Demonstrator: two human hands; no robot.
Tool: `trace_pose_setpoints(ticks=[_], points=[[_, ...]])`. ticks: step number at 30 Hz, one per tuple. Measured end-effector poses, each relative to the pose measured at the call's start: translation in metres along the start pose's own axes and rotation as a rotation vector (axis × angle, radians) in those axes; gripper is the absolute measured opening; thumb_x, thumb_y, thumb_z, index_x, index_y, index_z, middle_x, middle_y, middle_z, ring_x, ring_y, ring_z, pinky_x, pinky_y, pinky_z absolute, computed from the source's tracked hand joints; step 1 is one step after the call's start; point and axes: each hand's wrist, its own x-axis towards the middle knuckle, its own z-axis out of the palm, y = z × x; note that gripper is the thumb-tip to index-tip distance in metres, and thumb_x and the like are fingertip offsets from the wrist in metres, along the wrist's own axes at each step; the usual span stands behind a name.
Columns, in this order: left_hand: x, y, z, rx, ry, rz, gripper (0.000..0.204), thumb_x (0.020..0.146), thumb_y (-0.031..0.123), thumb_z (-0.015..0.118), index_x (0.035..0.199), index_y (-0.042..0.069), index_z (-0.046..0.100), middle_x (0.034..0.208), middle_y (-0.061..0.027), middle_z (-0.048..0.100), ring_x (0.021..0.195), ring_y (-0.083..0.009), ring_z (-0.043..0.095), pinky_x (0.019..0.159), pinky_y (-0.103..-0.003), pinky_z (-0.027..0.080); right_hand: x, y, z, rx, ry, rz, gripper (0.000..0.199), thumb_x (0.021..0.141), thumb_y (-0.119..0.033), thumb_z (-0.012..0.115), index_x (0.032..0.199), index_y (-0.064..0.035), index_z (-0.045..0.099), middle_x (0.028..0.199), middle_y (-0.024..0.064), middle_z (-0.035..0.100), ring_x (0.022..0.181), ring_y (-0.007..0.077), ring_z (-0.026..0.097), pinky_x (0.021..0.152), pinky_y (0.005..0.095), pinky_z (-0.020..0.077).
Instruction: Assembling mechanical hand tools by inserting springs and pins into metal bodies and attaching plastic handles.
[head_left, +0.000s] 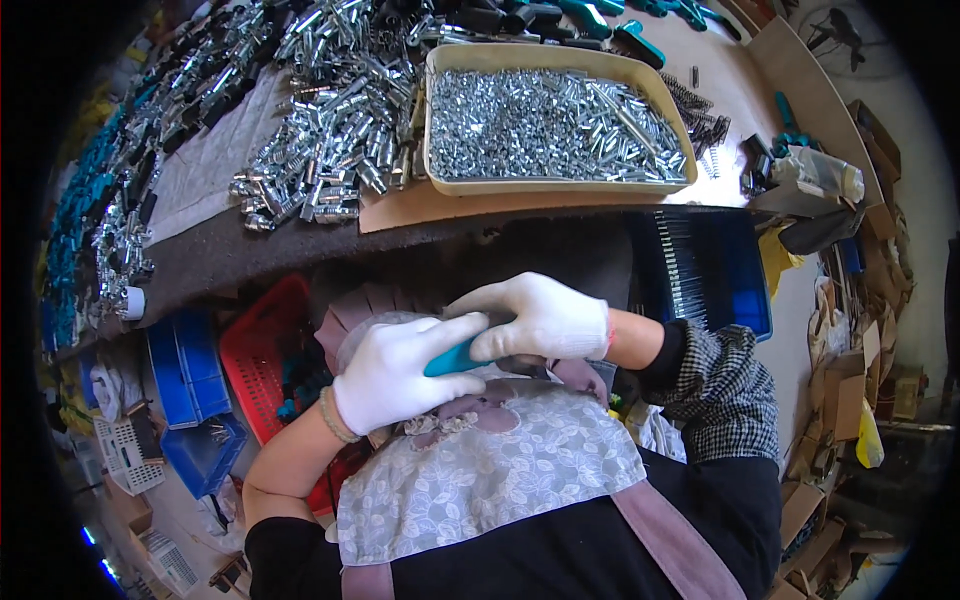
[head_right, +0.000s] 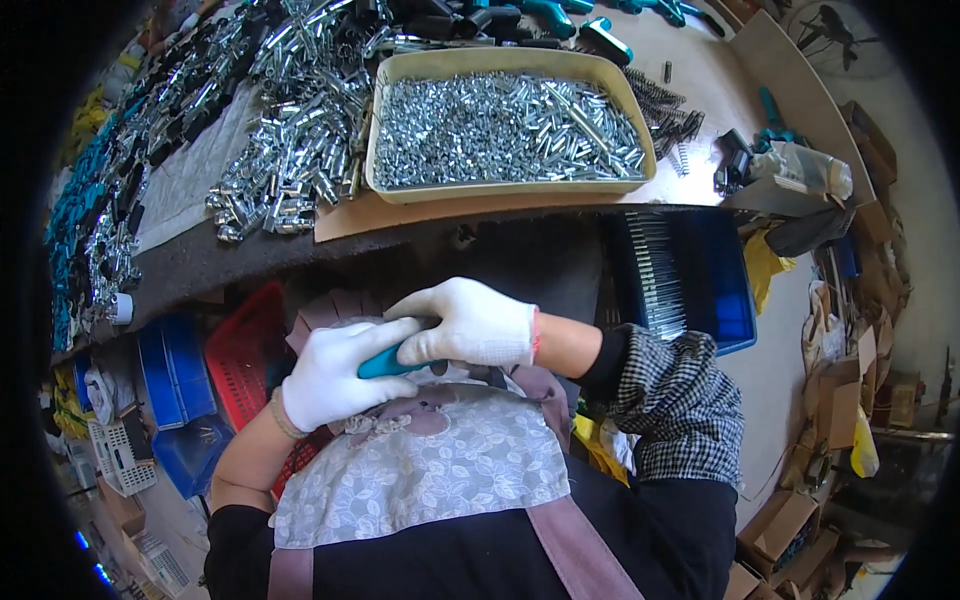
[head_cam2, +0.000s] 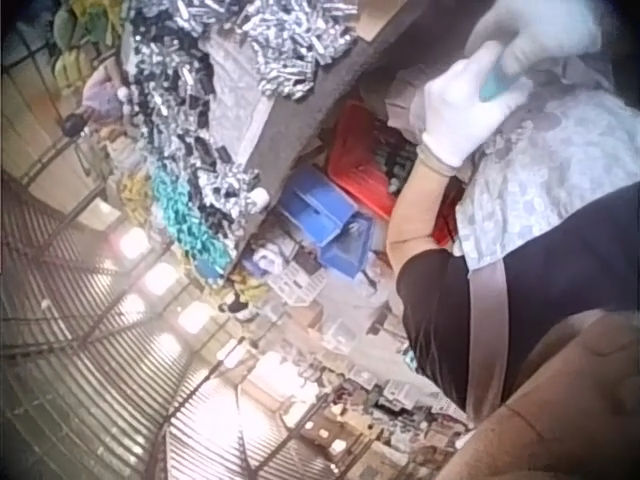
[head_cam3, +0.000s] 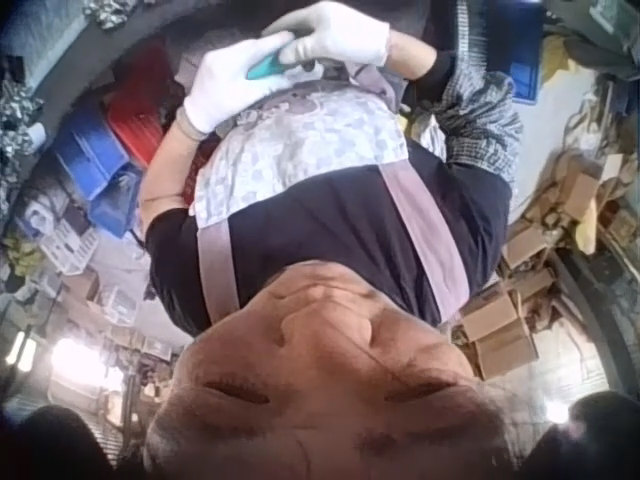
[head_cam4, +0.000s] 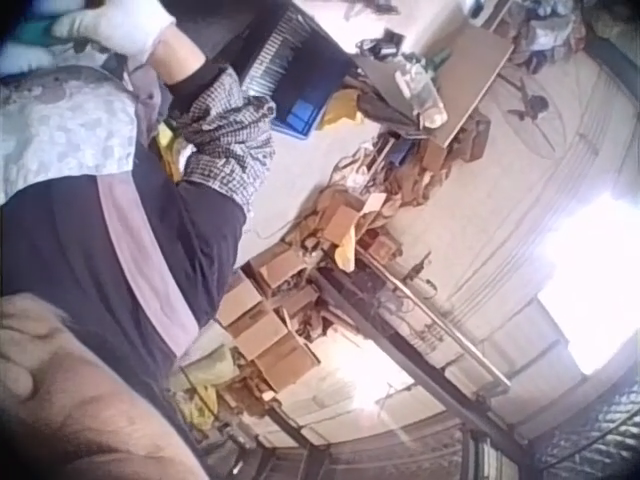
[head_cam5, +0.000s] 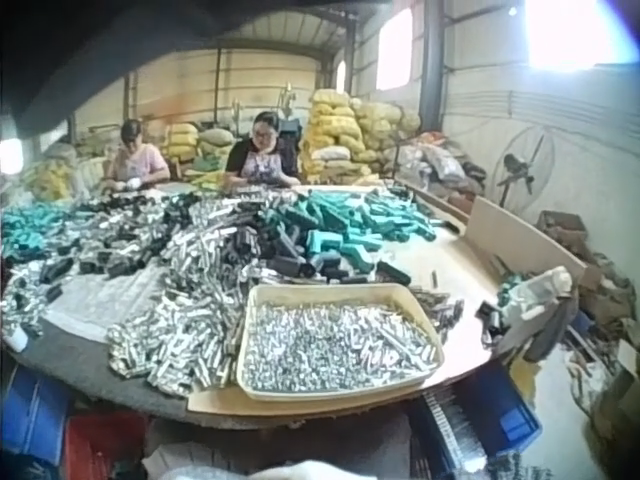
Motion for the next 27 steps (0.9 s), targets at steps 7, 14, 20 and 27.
trace_pose_setpoints(ticks=[7,14,20,27], points=[[0.009,-0.006,0.015,0.011,0.091,0.036,0.051,0.072,0.026,0.084,0.116,0.006,0.067,0.079,-0.0100,0.066,0.069,-0.0294,0.068,0.062,-0.037,0.053,0.015,-0.006,-0.013,-0.447,0.029,-0.172,0.060,0.079,-0.036,0.074,0.124,0.0041,0.064,0.106,0.0246,0.071,0.099,0.0330,0.070,0.089,0.0363,0.0531],[0.001,-0.006,0.005,0.100,0.120,-0.049,0.050,0.073,0.021,0.083,0.118,0.007,0.067,0.086,-0.0139,0.069,0.071,-0.0306,0.069,0.064,-0.036,0.054,-0.005,-0.030,-0.146,-1.147,0.904,-0.197,0.016,0.082,-0.016,0.064,0.089,-0.0060,0.075,0.091,0.0146,0.068,0.086,0.0335,0.066,0.080,0.0410,0.0517],[-0.002,-0.009,0.011,0.131,0.128,-0.016,0.050,0.076,0.028,0.080,0.120,0.010,0.066,0.079,-0.0112,0.065,0.067,-0.0304,0.067,0.061,-0.038,0.053,0.002,-0.016,-0.171,-1.387,0.682,-0.141,0.017,0.084,-0.019,0.063,0.093,-0.0112,0.075,0.093,0.0123,0.065,0.096,0.0328,0.063,0.086,0.0434,0.0497],[-0.008,-0.012,0.010,0.156,0.140,-0.045,0.048,0.078,0.029,0.079,0.120,0.012,0.065,0.081,-0.0107,0.066,0.069,-0.0305,0.068,0.061,-0.038,0.054,0.007,-0.028,-0.174,-1.515,0.485,-0.123,0.016,0.080,-0.019,0.062,0.087,-0.0086,0.073,0.093,0.0134,0.066,0.096,0.0340,0.063,0.087,0.0444,0.0493]])
